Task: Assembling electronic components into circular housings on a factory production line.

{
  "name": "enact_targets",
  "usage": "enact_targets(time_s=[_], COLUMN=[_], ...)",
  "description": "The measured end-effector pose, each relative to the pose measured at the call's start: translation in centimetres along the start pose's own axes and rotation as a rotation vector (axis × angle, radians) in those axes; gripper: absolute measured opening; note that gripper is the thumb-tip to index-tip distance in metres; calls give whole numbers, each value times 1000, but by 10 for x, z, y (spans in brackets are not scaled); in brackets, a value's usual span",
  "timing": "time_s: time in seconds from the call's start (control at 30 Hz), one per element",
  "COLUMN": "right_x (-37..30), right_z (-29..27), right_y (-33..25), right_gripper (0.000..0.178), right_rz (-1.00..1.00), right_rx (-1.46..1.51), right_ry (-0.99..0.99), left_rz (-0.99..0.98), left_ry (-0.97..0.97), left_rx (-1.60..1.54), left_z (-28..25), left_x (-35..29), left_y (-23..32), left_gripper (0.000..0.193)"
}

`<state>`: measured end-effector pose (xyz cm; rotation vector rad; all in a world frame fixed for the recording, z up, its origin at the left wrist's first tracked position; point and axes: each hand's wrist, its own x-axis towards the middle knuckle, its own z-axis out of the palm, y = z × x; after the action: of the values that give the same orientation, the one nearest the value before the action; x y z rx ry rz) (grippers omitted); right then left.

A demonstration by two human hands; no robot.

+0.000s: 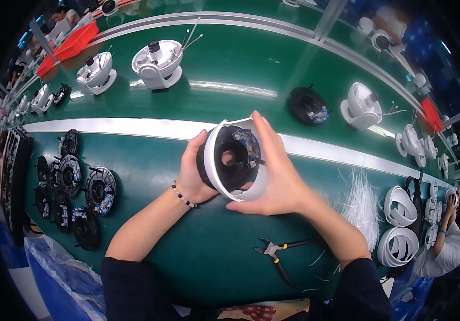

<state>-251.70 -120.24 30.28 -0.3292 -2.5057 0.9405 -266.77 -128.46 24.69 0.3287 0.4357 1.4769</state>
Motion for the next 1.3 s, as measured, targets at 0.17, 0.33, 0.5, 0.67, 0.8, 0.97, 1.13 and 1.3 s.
enact_targets(time_s=[0.17,0.33,0.5,0.67,0.8,0.97,1.13,1.3], right_x=[9,16,22,27,31,33,44,40], right_z=[12,19,25,38,48,60,54,72], right_y=[-2,-20,-16,-19,-26,-29,-23,-20], right_gripper=[119,116,116,117,119,120,118,121], right_rz=[-28,95,-29,-20,97,141,-125,-107], right_rx=[-97,-246,-153,-190,-226,-223,-166,-111], right_ry=[-23,-70,-157,-130,-57,-3,-77,21], left_rz=[15,-29,-29,-19,6,3,-31,61], left_ry=[65,78,95,123,107,104,34,115], left_rx=[-46,-27,-12,-39,34,35,64,-24], left_z=[3,0,-5,-5,-7,-13,-13,-12], left_x=[-7,-14,-21,-25,-28,-34,-45,-49], left_y=[5,18,19,26,34,39,59,58], left_gripper=[62,62,54,67,76,76,74,39])
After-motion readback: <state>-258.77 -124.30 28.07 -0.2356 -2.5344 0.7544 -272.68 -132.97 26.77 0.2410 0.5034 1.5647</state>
